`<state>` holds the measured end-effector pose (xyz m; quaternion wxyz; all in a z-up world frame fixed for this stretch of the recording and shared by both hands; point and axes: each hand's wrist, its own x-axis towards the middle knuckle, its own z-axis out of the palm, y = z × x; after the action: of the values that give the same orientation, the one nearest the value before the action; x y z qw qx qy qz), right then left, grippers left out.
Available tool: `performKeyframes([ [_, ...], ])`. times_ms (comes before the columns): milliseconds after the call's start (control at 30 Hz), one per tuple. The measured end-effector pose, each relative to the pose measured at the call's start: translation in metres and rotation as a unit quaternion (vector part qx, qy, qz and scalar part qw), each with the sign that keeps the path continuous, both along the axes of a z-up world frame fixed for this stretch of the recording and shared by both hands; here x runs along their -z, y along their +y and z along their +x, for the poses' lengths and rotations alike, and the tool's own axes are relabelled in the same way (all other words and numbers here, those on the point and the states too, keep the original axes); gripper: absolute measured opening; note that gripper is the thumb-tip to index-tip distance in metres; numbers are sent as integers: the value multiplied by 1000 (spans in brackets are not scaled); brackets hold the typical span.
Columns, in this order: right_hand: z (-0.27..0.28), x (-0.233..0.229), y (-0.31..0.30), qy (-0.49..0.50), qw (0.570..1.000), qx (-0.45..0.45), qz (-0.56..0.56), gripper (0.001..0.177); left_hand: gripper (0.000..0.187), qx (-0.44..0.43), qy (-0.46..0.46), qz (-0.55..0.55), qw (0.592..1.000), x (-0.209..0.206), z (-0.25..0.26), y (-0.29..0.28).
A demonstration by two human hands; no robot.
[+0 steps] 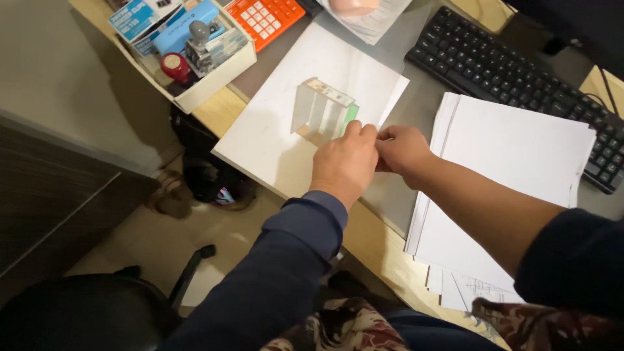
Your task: The person sorts through a stack of papers and diagrams on a desk, picking up and turning over individual sheets. They move the documents between different piles, occasionally sliding a sheet into a plastic folder near a keyboard and calculator.
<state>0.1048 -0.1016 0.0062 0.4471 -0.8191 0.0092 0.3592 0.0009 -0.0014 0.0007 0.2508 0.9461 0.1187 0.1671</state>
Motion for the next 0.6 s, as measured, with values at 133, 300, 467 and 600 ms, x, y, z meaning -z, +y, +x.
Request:
performKeyframes([
  [133,8,-5,-33,-20,1000,19,3,23,15,7,88,8,996,-3,6,-7],
  [300,14,-12,-87,-80,995,49,21,22,25,7,117,45,992,-6,13,-21],
  [467,12,-17,-144,-182,978,89,-51,20,20,42,112,37,992,-6,22,-51],
  [600,5,-2,-195,-216,950,185,-129,24,14,81,108,-95,986,6,34,-94],
])
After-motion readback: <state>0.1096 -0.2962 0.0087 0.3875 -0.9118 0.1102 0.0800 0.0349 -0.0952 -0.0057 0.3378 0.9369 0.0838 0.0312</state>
